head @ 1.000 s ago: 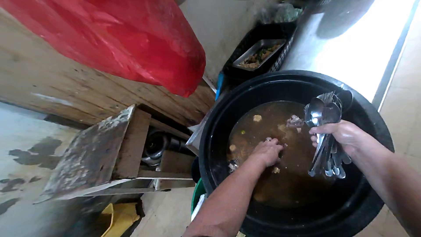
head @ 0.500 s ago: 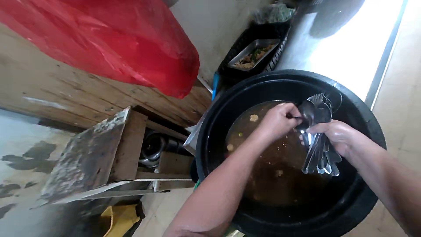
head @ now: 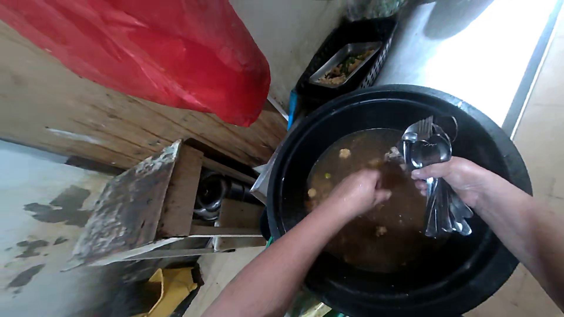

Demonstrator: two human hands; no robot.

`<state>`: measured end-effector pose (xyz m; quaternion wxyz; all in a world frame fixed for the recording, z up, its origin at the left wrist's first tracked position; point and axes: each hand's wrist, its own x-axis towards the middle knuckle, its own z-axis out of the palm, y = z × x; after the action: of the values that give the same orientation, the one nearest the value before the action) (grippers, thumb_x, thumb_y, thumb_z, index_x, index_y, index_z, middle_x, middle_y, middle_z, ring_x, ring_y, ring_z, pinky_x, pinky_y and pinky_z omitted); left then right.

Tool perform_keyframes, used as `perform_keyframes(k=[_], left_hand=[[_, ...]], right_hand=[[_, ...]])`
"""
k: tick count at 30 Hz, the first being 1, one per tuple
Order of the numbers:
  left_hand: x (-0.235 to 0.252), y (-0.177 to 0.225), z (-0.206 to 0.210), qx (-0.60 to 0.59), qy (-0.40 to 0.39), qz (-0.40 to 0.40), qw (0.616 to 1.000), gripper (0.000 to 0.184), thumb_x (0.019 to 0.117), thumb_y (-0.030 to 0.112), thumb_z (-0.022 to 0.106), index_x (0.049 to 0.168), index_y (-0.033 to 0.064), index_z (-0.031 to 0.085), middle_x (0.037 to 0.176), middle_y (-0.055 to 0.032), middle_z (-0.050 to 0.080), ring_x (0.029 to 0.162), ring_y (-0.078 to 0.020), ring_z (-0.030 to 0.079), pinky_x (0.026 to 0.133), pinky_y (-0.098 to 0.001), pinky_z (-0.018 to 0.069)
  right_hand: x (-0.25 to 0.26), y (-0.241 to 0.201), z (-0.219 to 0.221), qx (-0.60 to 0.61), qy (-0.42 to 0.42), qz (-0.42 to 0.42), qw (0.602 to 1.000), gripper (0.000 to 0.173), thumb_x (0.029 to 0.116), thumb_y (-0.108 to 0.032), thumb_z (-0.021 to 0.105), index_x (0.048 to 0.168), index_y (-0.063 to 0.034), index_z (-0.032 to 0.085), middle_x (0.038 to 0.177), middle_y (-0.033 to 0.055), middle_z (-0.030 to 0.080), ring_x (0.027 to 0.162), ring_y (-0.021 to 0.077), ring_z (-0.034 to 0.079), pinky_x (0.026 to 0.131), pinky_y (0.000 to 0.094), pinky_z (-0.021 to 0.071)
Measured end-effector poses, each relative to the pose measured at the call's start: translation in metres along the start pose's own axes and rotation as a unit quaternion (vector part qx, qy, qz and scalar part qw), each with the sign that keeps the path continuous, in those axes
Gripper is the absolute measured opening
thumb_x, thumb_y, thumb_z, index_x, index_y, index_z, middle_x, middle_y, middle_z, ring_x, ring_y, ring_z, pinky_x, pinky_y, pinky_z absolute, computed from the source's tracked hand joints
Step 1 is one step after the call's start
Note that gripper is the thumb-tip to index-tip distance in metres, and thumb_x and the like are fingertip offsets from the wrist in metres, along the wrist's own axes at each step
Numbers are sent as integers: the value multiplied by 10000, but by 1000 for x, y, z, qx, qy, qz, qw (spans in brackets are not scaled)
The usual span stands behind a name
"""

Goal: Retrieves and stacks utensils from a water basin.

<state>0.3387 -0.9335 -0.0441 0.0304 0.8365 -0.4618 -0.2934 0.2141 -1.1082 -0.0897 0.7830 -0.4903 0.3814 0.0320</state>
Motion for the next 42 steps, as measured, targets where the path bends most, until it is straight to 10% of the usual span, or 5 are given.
perform_keyframes(k=[7,18,25,37,42], left_hand=[[-39,-17,92,211,-363,-162,893,467,1040,377,548,1141,-62,668,1258,-264,647,1197,-466,605,943,-679,474],[-12,-19,59,149,-186,-119,964,326,1054,328,559,1209,69,681,1174,-164,695,1102,-366,669,910,-600,533],[11,21,79,105,-90,70,988,282,1025,287,604,1175,77,717,1278,-125,656,1213,-312,621,983,-530,526],[43,-7,30,-91,-46,-17,995,350,992,258,693,1260,33,672,1321,-199,609,1221,-329,600,1043,-532,480],[2,-60,-21,-197,79,-159,964,229,1006,259,677,1071,40,679,904,-100,667,744,-189,602,707,-387,512]], right_hand=[[0,-5,2,62,36,13,997,142,952,16,595,1085,-31,576,760,91,630,599,168,639,579,310,589],[1,-3,1,70,56,-2,996,144,944,18,597,1075,-42,585,753,72,625,598,151,632,586,299,588],[3,0,6,-56,119,-86,988,529,928,55,647,1401,-77,451,877,111,615,590,141,609,565,280,559],[1,-1,6,-38,101,-59,992,515,936,53,640,1398,-63,444,844,113,597,593,153,608,577,289,560],[1,-2,7,-26,91,-44,995,445,944,31,647,1349,-64,491,894,127,628,616,172,635,600,320,585]])
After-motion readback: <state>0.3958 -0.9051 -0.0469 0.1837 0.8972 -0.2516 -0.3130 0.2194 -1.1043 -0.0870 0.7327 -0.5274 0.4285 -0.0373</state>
